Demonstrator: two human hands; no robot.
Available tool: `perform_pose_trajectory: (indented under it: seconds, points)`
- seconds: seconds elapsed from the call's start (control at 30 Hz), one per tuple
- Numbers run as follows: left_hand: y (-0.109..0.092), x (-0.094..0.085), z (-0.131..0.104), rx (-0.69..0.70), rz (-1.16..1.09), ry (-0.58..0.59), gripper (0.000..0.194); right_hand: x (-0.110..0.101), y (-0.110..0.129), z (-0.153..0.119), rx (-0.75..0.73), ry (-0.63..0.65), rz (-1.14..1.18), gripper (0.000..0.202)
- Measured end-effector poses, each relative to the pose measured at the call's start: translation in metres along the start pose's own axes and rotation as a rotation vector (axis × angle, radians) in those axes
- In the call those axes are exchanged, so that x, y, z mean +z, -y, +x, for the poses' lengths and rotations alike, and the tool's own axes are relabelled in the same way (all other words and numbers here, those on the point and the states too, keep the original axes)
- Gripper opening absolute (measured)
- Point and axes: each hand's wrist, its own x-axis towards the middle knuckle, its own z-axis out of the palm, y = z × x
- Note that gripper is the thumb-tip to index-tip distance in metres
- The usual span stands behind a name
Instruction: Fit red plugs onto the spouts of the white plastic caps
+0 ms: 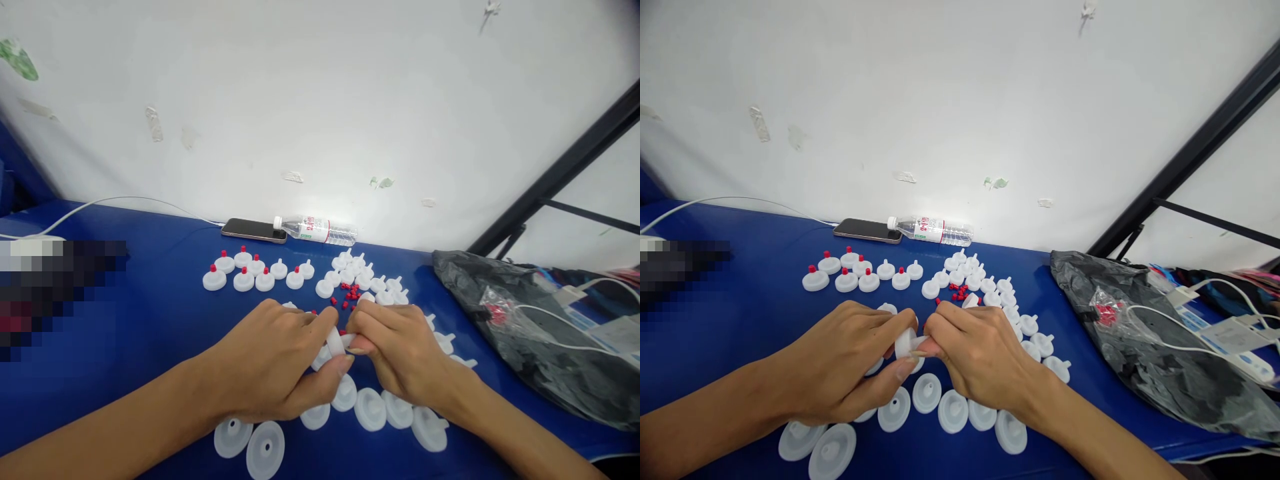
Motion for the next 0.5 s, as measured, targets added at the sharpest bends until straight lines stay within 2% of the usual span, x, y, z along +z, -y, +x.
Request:
perform_pose_trajectory:
  seconds: [0.5]
  points:
    - [0.0001,-0.0003,-0.0013,0.098,0.001,-0.048,0.041,0.0009,0.0,0.0005,-0.084,-0.031,0.015,0.041]
